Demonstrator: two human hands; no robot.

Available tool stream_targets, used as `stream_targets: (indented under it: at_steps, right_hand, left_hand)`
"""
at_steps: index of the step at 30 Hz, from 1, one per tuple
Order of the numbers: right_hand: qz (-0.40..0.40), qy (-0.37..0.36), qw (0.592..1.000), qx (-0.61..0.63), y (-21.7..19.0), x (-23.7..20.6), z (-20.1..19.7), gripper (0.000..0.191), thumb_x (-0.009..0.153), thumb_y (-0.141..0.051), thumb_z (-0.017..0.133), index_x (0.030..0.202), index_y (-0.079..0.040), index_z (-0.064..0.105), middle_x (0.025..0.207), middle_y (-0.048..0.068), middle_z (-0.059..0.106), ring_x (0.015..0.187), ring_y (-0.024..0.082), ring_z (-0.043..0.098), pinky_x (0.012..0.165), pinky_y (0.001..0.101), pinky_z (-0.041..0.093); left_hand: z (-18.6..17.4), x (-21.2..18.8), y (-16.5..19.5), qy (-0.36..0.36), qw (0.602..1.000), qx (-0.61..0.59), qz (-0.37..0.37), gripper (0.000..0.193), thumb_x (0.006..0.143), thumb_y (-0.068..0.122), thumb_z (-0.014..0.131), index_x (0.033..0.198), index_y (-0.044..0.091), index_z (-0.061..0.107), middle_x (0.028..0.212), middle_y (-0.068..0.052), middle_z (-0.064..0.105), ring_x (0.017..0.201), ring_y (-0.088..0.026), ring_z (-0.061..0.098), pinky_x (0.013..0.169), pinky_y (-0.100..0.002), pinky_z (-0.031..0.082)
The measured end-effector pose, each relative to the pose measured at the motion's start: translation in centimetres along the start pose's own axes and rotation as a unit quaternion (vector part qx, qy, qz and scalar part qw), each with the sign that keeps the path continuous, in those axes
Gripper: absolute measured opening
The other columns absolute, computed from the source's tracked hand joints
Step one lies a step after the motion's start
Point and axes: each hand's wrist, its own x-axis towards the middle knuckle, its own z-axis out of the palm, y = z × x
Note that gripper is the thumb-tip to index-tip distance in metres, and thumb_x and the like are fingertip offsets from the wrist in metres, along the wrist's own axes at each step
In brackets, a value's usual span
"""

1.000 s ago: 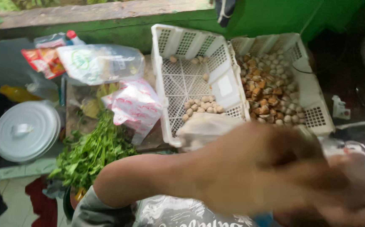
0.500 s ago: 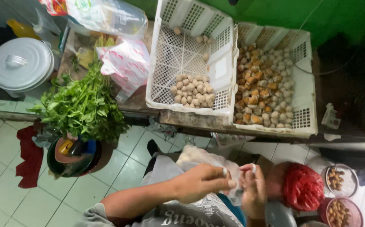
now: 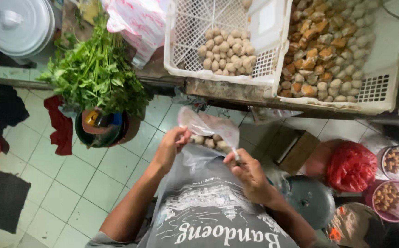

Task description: The person packs meatballs from a white plastic crate into clear plastic bags, opening and holding each bag with one hand while placing the meatballs in with the other, then sets filled bags aside and continues filling more bags from the crate.

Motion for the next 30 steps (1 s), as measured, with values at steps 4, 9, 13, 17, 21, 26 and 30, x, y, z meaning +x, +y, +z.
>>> stream_targets:
  at_steps: [4,9,13,17,21,26,30]
  right_hand:
    - [0.053,0.07,0.996,-0.025,0.0,6.4,1.6,0.052,0.101,-0.055,0.053,0.11,-0.004,0.058,0.088,-0.002,0.054,0.078,0.008,0.047,0.071,0.0234,0.04]
    - [0.06,-0.024,0.998,0.005,-0.4,8.0,4.6,0.055,0.106,-0.056,0.047,0.112,-0.003,0.063,0.089,-0.003,0.05,0.083,0.007,0.045,0.079,0.0234,0.043]
    - [0.069,0.077,0.994,0.041,0.2,12.1,6.5,0.056,0.106,-0.053,0.051,0.108,0.001,0.065,0.088,0.002,0.061,0.077,0.009,0.047,0.078,0.0266,0.045]
    - [0.03,0.052,0.99,-0.128,-1.8,15.5,7.9,0.043,0.102,-0.042,0.055,0.106,-0.002,0.068,0.092,0.003,0.065,0.087,0.01,0.06,0.079,0.0258,0.05]
    - [0.079,-0.113,0.979,-0.153,-1.6,16.2,13.6,0.026,0.089,-0.025,0.075,0.095,0.0,0.07,0.075,0.01,0.064,0.069,0.014,0.06,0.066,0.0281,0.051]
    - [0.081,-0.031,0.965,-0.249,3.9,22.2,17.2,0.031,0.09,-0.021,0.074,0.111,-0.001,0.066,0.091,0.011,0.07,0.081,0.022,0.067,0.072,0.0348,0.054]
    - [0.052,-0.146,0.935,-0.32,8.3,24.6,19.4,0.029,0.091,-0.02,0.073,0.114,-0.004,0.066,0.105,0.013,0.072,0.104,0.031,0.066,0.092,0.0424,0.053]
  left_hand:
    - [-1.9,-0.7,-0.6,-0.09,0.992,-0.011,-0.085,0.03,0.097,0.04,0.051,0.081,0.016,0.056,0.072,0.008,0.043,0.067,-0.006,0.038,0.062,-0.027,0.03]
    - [-8.7,-0.3,0.3,0.113,0.981,-0.082,-0.132,0.034,0.1,0.038,0.05,0.077,0.013,0.053,0.067,0.007,0.032,0.059,-0.007,0.029,0.055,-0.027,0.023]
    - [-10.3,-2.7,1.6,-0.006,0.985,-0.064,-0.162,0.018,0.092,0.029,0.05,0.082,0.015,0.057,0.069,0.008,0.039,0.061,-0.006,0.034,0.055,-0.026,0.025]
    - [-13.5,-3.1,-0.1,-0.015,0.981,-0.11,-0.161,0.012,0.093,0.025,0.05,0.09,0.016,0.057,0.074,0.008,0.042,0.065,-0.005,0.035,0.058,-0.025,0.026]
    - [-17.8,0.1,-5.0,0.168,0.953,-0.122,-0.223,0.023,0.096,0.032,0.052,0.087,0.012,0.059,0.069,0.005,0.044,0.062,-0.007,0.037,0.057,-0.026,0.028]
    - [-17.2,-1.9,-12.3,0.128,0.951,-0.154,-0.236,0.031,0.098,0.04,0.052,0.088,0.013,0.062,0.07,0.006,0.046,0.063,-0.007,0.04,0.058,-0.026,0.032]
    - [-20.4,-0.4,-18.4,0.183,0.913,-0.193,-0.311,0.041,0.101,0.045,0.051,0.088,0.009,0.065,0.077,0.001,0.058,0.069,-0.011,0.05,0.064,-0.027,0.04]
